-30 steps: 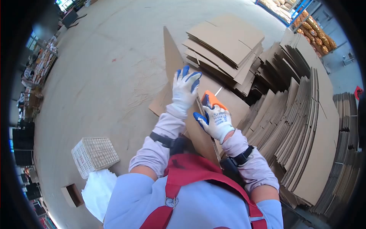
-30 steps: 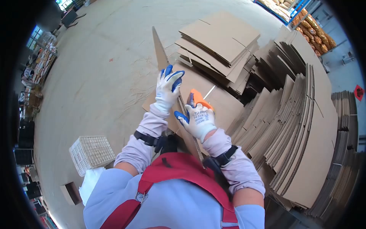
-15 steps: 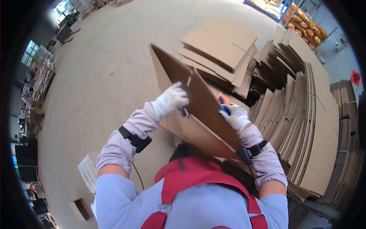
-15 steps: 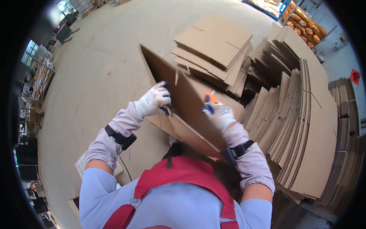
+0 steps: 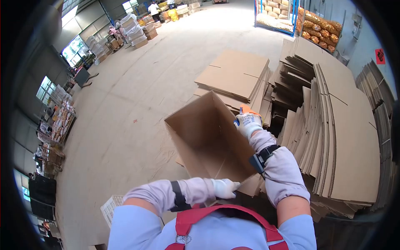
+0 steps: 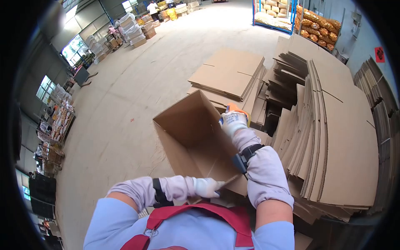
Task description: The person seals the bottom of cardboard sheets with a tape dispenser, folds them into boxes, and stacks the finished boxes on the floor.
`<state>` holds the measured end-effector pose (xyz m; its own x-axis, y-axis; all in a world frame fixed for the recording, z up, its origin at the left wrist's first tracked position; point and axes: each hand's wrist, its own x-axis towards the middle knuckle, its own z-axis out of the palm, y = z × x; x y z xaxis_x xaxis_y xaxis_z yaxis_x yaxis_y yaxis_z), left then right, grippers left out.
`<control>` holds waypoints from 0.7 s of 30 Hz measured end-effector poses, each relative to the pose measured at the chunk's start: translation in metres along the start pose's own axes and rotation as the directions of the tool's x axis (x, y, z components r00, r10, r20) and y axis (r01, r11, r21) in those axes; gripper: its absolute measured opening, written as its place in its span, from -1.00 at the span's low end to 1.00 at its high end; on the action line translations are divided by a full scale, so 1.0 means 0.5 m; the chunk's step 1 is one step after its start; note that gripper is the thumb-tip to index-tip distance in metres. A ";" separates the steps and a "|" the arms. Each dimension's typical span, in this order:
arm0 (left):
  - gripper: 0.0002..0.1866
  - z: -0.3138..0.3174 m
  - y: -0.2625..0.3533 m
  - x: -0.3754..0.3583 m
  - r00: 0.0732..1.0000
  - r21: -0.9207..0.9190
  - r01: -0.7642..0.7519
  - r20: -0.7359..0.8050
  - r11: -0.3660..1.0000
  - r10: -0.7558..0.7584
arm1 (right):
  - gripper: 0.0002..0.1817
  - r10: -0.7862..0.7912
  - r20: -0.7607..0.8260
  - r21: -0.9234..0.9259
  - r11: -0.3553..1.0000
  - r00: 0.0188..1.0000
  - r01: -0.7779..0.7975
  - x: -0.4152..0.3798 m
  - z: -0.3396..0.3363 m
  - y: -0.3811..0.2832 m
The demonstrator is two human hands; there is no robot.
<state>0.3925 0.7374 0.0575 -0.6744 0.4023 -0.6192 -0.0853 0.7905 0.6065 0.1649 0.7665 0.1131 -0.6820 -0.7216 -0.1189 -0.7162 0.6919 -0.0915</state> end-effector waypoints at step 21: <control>-0.41 -0.138 -0.071 -0.010 0.789 -0.114 0.238 0.602 0.965 -0.124 | -0.63 0.026 0.009 0.019 0.999 1.000 -0.026 -0.005 -0.013 0.004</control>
<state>0.3482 0.6752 0.0736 -0.0804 0.4973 -0.8638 -0.3265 0.8057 0.4942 0.1641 0.7694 0.1194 -0.6990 -0.7032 -0.1305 -0.6951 0.7109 -0.1071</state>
